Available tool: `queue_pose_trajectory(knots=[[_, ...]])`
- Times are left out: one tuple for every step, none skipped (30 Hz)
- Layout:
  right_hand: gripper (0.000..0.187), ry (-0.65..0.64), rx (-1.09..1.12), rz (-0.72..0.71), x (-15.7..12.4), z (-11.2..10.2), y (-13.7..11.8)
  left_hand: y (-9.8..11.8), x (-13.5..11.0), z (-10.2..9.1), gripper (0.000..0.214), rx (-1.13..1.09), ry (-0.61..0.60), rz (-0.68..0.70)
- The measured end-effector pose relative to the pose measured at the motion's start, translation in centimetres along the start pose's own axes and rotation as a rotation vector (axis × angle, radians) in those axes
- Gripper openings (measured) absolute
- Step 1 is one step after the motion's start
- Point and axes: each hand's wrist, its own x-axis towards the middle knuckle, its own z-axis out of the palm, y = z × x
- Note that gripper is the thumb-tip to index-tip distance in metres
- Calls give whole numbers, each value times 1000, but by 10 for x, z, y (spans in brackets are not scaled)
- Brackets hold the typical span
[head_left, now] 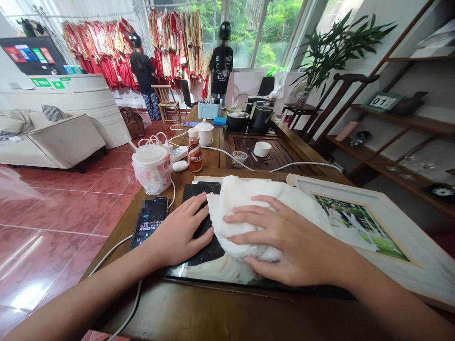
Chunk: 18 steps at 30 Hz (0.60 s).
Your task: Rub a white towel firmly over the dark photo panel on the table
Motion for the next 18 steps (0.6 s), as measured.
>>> queue_pose_trajectory(knots=[[27, 28, -33, 32, 1, 1, 3, 0, 0, 0, 54, 1, 3, -3], [28, 53, -73, 68, 1, 3, 6, 1, 0, 0, 56, 3, 5, -7], [29, 73, -113, 104, 2, 4, 9, 1, 1, -1, 57, 4, 5, -10], [31, 83, -144, 132, 2, 5, 11, 2, 1, -1, 58, 6, 3, -14], [32, 80, -160, 148, 2, 5, 12, 2, 1, -1, 59, 8, 2, -16], [32, 69, -160, 150, 1, 5, 12, 2, 0, -1, 59, 9, 0, -18], [32, 49, -142, 138, 1, 4, 10, 2, 0, -2, 59, 11, -6, -17], [30, 22, -112, 113, 0, 2, 7, 2, 0, -2, 58, 12, -9, -17], [28, -5, -74, 79, -1, 0, 4, 2, 0, -2, 57, 13, -12, -16], [27, -32, -35, 42, -1, -2, 1, 2, 0, -2, 56, 13, -16, -12], [25, -57, -2, 12, -2, -4, -2, 2, 0, -2, 55, 13, -20, -8], [24, -75, 22, -8, -2, -5, -4, 2, 0, -3, 54, 13, -22, -4], [24, -87, 37, -16, -2, -5, -4, 2, 0, -3, 53, 12, -23, -1], [24, -89, 41, -12, -2, -5, -4, 2, 0, -3, 52, 12, -24, -2], [24, -79, 36, 4, -1, -3, -2, 2, 0, -2, 52, 12, -26, -6], [24, -62, 21, 30, 0, -2, 0, 2, 0, -2, 53, 14, -26, -11], [26, -37, -2, 62, 1, 0, 4, 2, 0, -2, 54, 17, -27, -16], [27, -8, -31, 96, 1, 2, 8, 2, 1, -2, 56, 22, -30, -21]])
